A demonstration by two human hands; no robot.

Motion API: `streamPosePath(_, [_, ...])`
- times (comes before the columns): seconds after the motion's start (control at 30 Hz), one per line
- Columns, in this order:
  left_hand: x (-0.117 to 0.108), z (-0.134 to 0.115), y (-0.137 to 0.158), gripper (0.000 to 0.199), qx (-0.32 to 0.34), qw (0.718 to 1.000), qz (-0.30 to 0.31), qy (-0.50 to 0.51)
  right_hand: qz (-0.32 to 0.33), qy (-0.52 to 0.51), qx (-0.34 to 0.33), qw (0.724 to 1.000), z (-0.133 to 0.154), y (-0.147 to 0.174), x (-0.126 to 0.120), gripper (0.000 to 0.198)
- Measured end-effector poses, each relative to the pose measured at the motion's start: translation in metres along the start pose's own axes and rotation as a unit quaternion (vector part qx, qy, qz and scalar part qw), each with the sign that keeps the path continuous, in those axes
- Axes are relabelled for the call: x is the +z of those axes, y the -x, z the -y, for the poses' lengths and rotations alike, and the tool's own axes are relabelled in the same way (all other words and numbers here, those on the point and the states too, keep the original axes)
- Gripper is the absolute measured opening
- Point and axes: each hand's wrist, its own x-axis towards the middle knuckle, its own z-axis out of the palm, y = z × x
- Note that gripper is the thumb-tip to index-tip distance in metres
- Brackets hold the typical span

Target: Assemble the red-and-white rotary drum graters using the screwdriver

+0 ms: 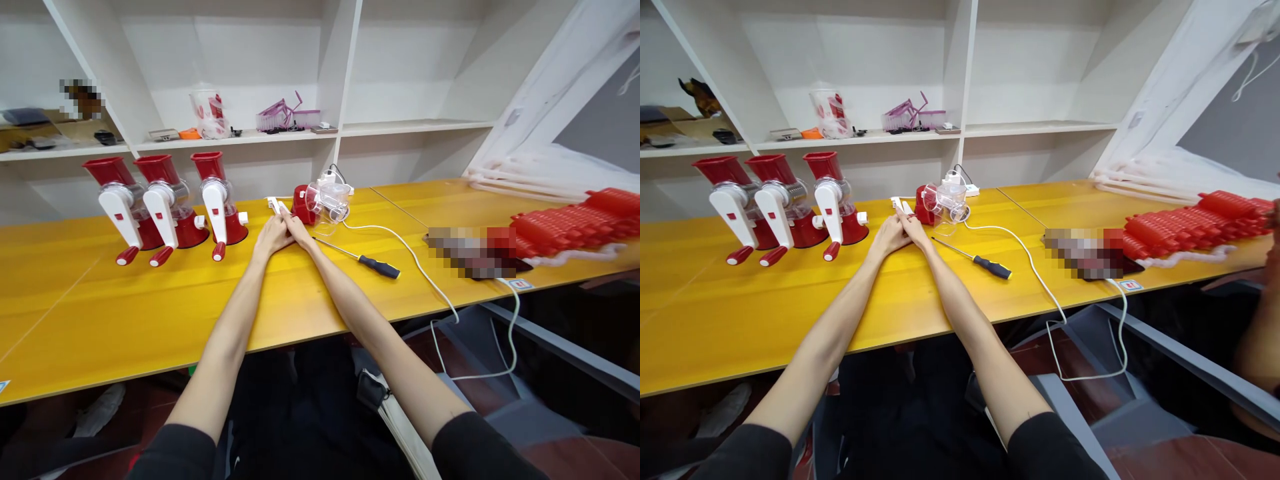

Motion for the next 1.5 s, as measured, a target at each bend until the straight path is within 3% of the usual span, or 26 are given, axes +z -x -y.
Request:
streamPosePath(0.23, [-0.004, 0.006, 0.001, 0.032, 0.002, 1.0, -0.013, -0.01, -0.008, 0.139, -0.046, 0.989, 0.01, 0.015, 0.007, 0.035])
streamPosePath(0.5, [-0.014, 0.014, 0.006, 0.023, 0.042, 0.992, -0.037, -0.113, -0.01, 0.27, -0.139, 0.953, 0.018, 0.028, 0.007, 0.067])
streamPosePath(0.77, [-0.019, 0.023, 0.006, 0.026, 0.048, 0.991, -0.003, -0.123, 0.045, 0.376, -0.204, 0.903, 0.017, 0.028, 0.003, 0.068])
streamPosePath(0.93, [-0.022, 0.021, 0.006, 0.023, 0.007, 0.991, 0.043, -0.124, 0.088, 0.394, -0.228, 0.886, 0.019, 0.027, 0.001, 0.065])
streamPosePath(1.2, [-0.017, 0.013, 0.007, 0.026, -0.061, 0.99, 0.091, -0.085, 0.096, 0.385, -0.146, 0.906, 0.017, 0.031, 0.004, 0.036])
streamPosePath(1.5, [-0.012, -0.004, 0.011, 0.028, -0.115, 0.987, 0.114, -0.009, 0.11, 0.31, -0.067, 0.942, 0.007, 0.03, 0.007, 0.037])
